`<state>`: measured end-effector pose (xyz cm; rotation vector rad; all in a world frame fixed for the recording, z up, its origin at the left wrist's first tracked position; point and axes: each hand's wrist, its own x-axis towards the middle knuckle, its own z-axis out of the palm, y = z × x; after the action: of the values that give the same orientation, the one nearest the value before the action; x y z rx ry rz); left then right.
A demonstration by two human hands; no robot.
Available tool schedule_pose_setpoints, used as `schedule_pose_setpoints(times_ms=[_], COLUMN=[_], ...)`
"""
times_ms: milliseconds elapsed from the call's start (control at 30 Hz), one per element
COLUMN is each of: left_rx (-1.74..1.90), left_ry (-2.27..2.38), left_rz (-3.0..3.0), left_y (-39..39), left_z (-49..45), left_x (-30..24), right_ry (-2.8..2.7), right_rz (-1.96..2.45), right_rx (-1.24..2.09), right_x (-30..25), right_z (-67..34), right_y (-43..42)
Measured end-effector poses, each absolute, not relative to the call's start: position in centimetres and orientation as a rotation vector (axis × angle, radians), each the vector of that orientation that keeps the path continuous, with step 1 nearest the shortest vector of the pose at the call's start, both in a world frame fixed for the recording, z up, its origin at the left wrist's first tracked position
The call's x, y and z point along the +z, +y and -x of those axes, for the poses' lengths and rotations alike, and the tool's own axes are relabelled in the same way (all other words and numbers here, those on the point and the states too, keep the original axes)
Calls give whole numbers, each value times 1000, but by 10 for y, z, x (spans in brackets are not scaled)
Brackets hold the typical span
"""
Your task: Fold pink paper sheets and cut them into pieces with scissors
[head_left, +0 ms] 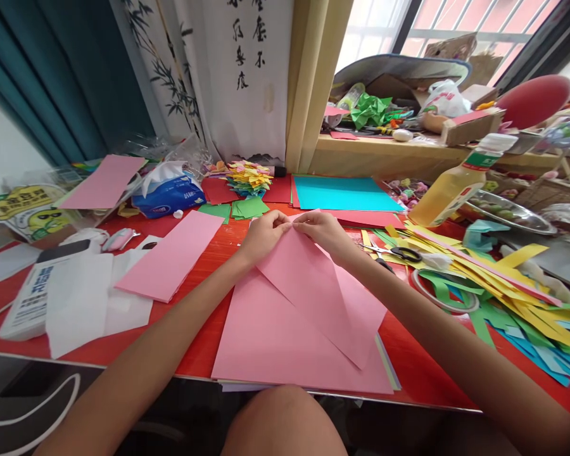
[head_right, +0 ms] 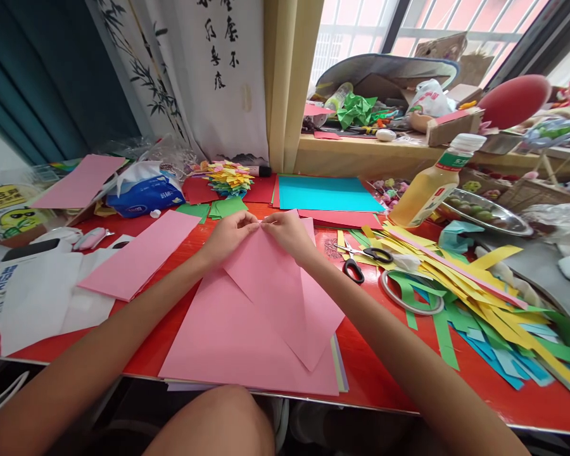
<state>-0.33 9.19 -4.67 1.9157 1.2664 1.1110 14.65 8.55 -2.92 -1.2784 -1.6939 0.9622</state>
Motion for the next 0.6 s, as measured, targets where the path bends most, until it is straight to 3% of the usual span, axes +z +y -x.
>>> schedule_pose_setpoints(times_ms=[333, 600], left_rx=[1127, 1065], left_ry=[1385, 1431], left_rz=[-2090, -2209], left_y=[87, 86], left_z=[-2, -1], left_x=[-48, -60], right_ry=[-1766, -1609], right_rz=[1274, 1290], right_rx=[835, 1003], right_x=[-30, -52], right_z=[-138, -137], right_y=[80, 75])
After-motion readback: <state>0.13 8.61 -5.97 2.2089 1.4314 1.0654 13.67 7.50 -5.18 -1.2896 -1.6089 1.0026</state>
